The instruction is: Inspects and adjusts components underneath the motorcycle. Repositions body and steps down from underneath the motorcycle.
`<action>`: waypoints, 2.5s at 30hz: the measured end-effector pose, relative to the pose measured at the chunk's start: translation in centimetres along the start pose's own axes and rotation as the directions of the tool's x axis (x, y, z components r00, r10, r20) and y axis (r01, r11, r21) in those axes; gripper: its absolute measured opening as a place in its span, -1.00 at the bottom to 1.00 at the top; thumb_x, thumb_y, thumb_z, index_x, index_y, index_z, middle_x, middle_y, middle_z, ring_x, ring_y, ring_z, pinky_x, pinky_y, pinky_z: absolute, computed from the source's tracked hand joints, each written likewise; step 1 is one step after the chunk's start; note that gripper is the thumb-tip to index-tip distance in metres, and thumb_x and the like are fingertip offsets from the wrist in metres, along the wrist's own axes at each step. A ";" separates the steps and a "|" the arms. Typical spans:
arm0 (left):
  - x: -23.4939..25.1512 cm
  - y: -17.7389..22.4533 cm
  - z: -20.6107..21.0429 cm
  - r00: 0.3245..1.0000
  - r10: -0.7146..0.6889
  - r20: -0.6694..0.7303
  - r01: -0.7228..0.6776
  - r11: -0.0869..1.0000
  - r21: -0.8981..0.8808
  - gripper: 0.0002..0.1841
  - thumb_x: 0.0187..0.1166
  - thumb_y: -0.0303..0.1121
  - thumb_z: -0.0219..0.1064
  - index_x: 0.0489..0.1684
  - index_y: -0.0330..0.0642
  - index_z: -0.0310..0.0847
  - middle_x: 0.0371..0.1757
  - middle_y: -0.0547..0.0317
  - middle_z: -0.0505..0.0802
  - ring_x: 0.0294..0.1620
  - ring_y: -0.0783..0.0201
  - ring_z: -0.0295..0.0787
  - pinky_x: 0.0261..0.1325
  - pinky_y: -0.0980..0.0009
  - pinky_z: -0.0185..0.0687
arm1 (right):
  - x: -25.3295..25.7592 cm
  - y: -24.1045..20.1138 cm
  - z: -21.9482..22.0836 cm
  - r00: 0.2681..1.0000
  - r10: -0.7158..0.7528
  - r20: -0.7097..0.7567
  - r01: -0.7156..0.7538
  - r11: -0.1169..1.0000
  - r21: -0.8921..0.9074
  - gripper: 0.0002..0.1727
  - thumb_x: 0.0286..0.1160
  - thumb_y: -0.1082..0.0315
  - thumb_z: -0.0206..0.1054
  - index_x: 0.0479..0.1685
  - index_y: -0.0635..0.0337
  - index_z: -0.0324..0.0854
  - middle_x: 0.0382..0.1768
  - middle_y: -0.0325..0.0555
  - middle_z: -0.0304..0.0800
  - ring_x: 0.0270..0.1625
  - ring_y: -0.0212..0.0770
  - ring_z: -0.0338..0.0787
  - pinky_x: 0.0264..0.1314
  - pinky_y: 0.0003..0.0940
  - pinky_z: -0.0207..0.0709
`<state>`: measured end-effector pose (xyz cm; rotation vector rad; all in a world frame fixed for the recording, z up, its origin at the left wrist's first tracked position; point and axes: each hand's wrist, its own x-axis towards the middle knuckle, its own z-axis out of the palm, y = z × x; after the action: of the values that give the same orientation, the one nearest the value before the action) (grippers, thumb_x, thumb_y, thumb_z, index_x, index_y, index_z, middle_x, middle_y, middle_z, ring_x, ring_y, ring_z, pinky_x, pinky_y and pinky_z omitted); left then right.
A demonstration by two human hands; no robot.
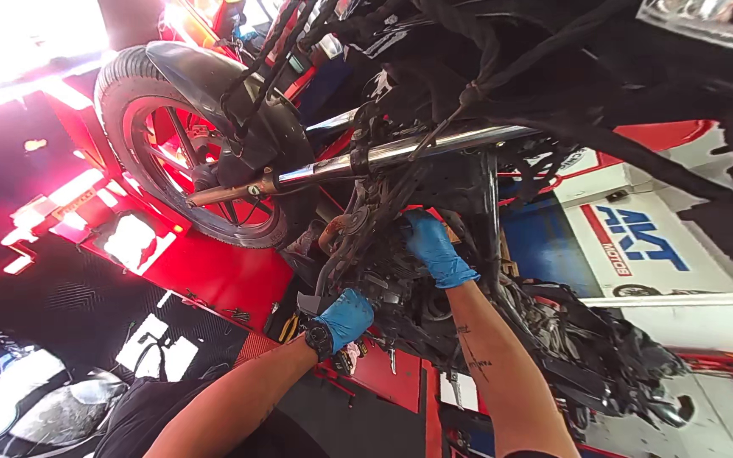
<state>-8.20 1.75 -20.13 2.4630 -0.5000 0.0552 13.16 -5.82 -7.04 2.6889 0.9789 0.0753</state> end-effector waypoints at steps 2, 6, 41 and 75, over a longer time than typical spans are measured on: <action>0.0 0.0 -0.1 1.000 -0.007 -0.001 0.007 1.000 0.000 -0.75 0.70 -0.61 0.07 0.08 -0.57 0.65 0.15 -0.41 0.79 0.31 -0.28 0.71 0.41 -0.11 0.54 | -0.1 0.1 0.0 1.000 -0.013 -0.006 0.013 1.000 -0.011 -0.59 0.49 0.48 0.29 0.33 0.28 0.69 0.32 0.30 0.73 0.43 0.26 0.70 0.51 0.24 0.49; 0.0 0.2 0.0 1.000 -0.014 0.004 0.014 1.000 0.015 -0.75 0.70 -0.60 0.07 0.09 -0.55 0.65 0.16 -0.40 0.79 0.31 -0.27 0.71 0.42 -0.10 0.54 | 0.3 -0.1 0.4 0.999 0.046 -0.004 -0.047 0.998 -0.034 -0.68 0.52 0.32 0.40 0.14 0.32 0.76 0.19 0.31 0.78 0.29 0.32 0.76 0.34 0.33 0.55; 0.0 0.2 -0.1 0.999 -0.037 0.001 0.037 0.999 0.009 -0.74 0.71 -0.60 0.04 0.10 -0.53 0.65 0.17 -0.37 0.79 0.32 -0.26 0.71 0.43 -0.09 0.54 | -0.9 -2.8 1.3 0.945 0.322 -0.062 -0.328 0.927 -0.184 -0.58 0.61 0.12 0.22 0.16 0.28 0.71 -0.04 0.34 0.85 0.10 0.39 0.84 0.02 0.41 0.58; 0.0 0.2 0.1 0.999 -0.035 -0.019 0.036 0.999 0.027 -0.74 0.70 -0.61 0.04 0.08 -0.53 0.66 0.15 -0.37 0.80 0.31 -0.25 0.72 0.42 -0.07 0.55 | -0.6 -3.3 1.1 0.917 0.394 -0.068 -0.399 0.905 -0.146 -0.54 0.53 0.03 0.30 0.09 0.26 0.74 -0.03 0.30 0.86 0.13 0.36 0.83 0.06 0.39 0.58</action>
<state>-8.26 1.51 -20.08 2.4954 -0.4503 0.0710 10.79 -4.03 -8.97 2.7015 0.3974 0.2733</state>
